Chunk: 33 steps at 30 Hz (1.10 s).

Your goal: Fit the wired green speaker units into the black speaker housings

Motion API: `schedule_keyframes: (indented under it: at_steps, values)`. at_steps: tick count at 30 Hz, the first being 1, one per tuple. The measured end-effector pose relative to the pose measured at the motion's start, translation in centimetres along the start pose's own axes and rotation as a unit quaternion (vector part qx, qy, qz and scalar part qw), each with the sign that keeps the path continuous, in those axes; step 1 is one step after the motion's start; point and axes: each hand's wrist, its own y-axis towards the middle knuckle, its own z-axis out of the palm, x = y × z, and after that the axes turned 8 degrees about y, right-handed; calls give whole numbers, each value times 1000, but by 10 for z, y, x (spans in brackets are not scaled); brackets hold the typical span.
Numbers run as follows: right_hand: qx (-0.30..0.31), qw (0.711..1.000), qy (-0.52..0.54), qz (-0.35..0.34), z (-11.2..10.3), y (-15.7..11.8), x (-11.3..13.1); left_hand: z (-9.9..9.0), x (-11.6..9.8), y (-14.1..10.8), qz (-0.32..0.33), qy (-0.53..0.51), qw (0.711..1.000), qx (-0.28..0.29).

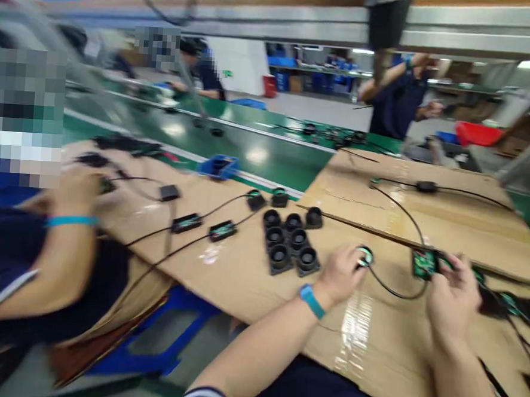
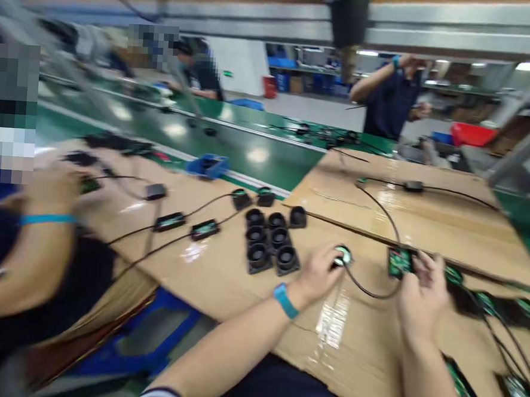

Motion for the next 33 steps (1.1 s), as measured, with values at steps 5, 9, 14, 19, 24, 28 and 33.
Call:
schedule_keyframes:
  at_steps: [5,9,14,19,24,28,33]
  values:
    - [88,962,141,217,2,-2,2,3,18,5,-33,-17,997,-74]
    - [195,906,210,313,-20,-20,32,7,24,5,-64,-24,997,-41]
    - [99,965,164,177,-81,-53,65,12,20,1,-50,-21,999,1]
    - [9,972,5,236,-128,-105,52,13,19,-3,-23,4,1000,16]
    - [-43,888,160,430,-145,-141,42,23,17,2,10,-9,1000,20]
    - [-78,827,205,517,-164,-136,39,55,1,22,60,-48,993,92]
    - [-163,828,240,479,-180,-119,30,104,-20,48,95,-108,977,156]
